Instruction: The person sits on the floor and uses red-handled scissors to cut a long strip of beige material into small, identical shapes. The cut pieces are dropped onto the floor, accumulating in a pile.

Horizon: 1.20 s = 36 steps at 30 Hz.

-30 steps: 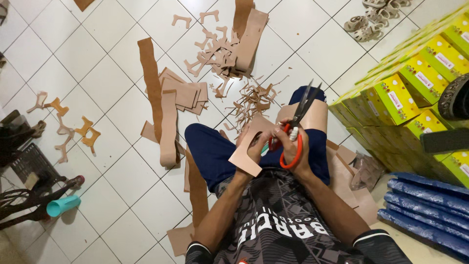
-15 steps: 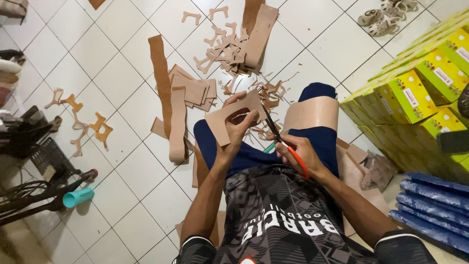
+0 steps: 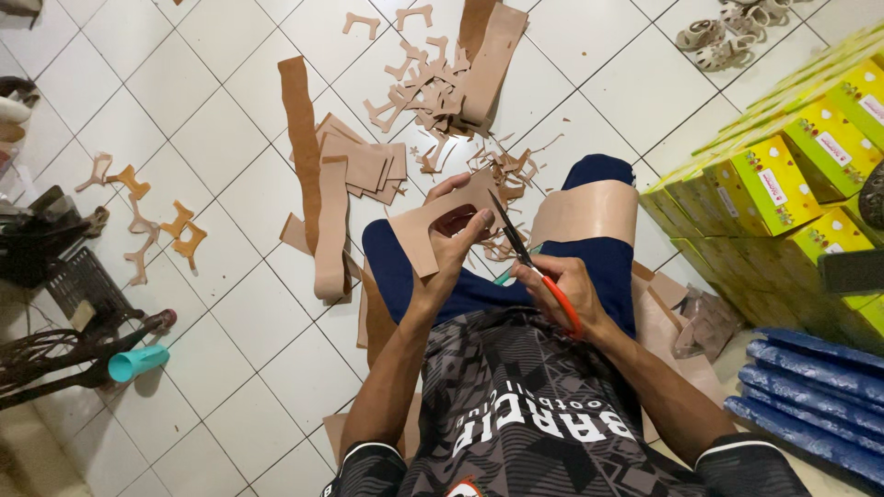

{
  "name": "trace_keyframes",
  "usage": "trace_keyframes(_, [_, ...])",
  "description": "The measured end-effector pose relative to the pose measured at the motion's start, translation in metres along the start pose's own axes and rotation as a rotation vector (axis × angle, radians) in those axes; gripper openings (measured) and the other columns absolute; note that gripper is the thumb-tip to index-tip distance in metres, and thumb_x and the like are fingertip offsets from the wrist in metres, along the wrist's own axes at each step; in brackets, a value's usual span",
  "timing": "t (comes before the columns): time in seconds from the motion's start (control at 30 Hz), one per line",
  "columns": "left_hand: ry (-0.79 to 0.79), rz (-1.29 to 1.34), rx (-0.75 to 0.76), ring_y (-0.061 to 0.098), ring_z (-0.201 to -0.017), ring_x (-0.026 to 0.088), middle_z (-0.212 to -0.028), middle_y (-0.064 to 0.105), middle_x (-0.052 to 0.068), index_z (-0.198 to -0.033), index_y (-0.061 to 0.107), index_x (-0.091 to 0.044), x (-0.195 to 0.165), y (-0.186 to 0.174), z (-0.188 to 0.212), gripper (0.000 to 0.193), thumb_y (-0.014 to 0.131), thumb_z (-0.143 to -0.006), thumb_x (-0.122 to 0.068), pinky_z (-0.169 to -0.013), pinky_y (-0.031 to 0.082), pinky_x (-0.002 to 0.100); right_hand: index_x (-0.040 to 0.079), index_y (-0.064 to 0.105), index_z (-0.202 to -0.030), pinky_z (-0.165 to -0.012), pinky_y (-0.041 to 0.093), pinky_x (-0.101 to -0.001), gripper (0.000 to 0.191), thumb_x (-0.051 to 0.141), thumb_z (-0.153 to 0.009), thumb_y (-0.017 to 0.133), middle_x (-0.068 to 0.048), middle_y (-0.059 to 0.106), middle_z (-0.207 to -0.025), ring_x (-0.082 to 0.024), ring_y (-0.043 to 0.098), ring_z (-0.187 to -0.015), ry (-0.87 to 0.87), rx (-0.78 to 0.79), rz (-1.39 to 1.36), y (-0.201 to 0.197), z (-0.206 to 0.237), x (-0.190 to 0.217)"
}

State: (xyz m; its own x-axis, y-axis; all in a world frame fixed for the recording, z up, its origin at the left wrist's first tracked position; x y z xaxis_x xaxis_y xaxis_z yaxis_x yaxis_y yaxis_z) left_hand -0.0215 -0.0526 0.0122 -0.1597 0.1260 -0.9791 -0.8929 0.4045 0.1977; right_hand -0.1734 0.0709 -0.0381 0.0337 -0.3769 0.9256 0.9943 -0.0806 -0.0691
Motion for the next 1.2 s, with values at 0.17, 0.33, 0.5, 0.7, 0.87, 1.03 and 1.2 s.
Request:
trace_keyframes(0.17, [-0.059, 0.012, -0.027, 0.074, -0.095, 0.019, -0.105, 0.073, 0.014, -0.141, 0.05, 0.0, 0.003, 0.0, -0.001, 0.053, 0.073, -0.095, -0.012, -0.079, 0.067, 0.031, 0.0, 0.066, -0.068, -0.039, 0.033, -0.0243, 0.049, 0.037, -0.099, 0.066, 0.005, 0.048, -0.048, -0.004, 0.044, -0.043, -0.097, -0.056, 0.139, 0.0, 0.002, 0.003])
trace_keyframes(0.33, [0.038, -0.084, -0.06, 0.074, -0.095, 0.018, -0.109, 0.071, 0.011, -0.117, 0.066, 0.004, -0.006, -0.006, -0.003, 0.026, 0.072, -0.1, -0.014, -0.08, 0.067, 0.028, 0.005, 0.074, -0.088, -0.038, 0.032, -0.0259, 0.029, 0.031, -0.094, 0.063, 0.004, 0.047, -0.049, -0.006, 0.043, -0.042, -0.013, -0.006, 0.058, 0.002, 0.005, 0.004])
trace_keyframes(0.5, [0.045, -0.195, -0.04, 0.07, -0.087, 0.014, -0.098, 0.072, 0.008, -0.114, 0.067, 0.005, -0.007, 0.01, 0.013, 0.025, 0.074, -0.096, -0.01, -0.073, 0.059, 0.024, -0.002, 0.067, -0.093, -0.057, 0.049, -0.0249, 0.034, 0.03, -0.103, 0.059, -0.001, 0.062, -0.071, -0.008, 0.059, -0.061, -0.148, 0.109, -0.035, 0.003, -0.005, 0.012])
trace_keyframes(0.7, [0.03, -0.168, -0.045, 0.068, -0.088, 0.011, -0.097, 0.071, 0.007, -0.114, 0.067, 0.005, -0.001, 0.012, 0.017, 0.024, 0.075, -0.096, -0.01, -0.074, 0.057, 0.022, 0.005, 0.071, -0.11, -0.051, 0.048, -0.0247, 0.03, 0.027, -0.096, 0.056, -0.003, 0.058, -0.067, -0.009, 0.055, -0.056, -0.051, 0.119, -0.144, 0.0, -0.004, 0.005])
trace_keyframes(0.87, [0.028, -0.048, -0.085, 0.072, -0.089, 0.015, -0.107, 0.068, 0.01, -0.114, 0.069, 0.008, 0.006, 0.018, 0.023, 0.025, 0.074, -0.098, -0.011, -0.077, 0.063, 0.026, -0.007, 0.069, -0.099, -0.044, 0.041, -0.0259, 0.032, 0.023, -0.1, 0.057, -0.003, 0.057, -0.059, -0.01, 0.051, -0.047, -0.056, 0.107, -0.207, 0.003, -0.002, 0.011])
trace_keyframes(1.03, [-0.081, 0.1, -0.151, 0.073, -0.086, 0.015, -0.101, 0.069, 0.013, -0.116, 0.062, 0.007, 0.016, 0.024, 0.026, 0.03, 0.072, -0.096, -0.012, -0.077, 0.064, 0.026, -0.005, 0.068, -0.108, -0.043, 0.036, -0.0245, 0.029, 0.02, -0.099, 0.056, 0.002, 0.049, -0.06, -0.007, 0.042, -0.047, -0.041, 0.083, -0.365, 0.011, 0.001, 0.013])
trace_keyframes(1.2, [-0.093, 0.143, -0.156, 0.073, -0.084, 0.014, -0.092, 0.073, 0.014, -0.12, 0.06, 0.006, 0.018, 0.028, 0.028, 0.032, 0.071, -0.098, -0.014, -0.076, 0.063, 0.026, -0.006, 0.066, -0.099, -0.039, 0.033, -0.0257, 0.028, 0.021, -0.099, 0.058, 0.001, 0.047, -0.056, -0.008, 0.04, -0.043, -0.023, -0.015, -0.41, 0.018, 0.0, 0.003])
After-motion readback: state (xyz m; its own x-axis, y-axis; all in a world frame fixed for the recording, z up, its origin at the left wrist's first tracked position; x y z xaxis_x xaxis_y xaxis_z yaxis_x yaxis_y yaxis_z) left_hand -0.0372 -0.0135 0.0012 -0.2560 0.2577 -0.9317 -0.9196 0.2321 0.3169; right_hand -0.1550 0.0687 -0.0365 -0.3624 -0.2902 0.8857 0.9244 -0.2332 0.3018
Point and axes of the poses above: each hand's wrist, its own z-axis away from the middle knuckle, its own y-axis out of the palm, x = y × z, the point moved 5 cm from there along -z, towards the middle knuckle
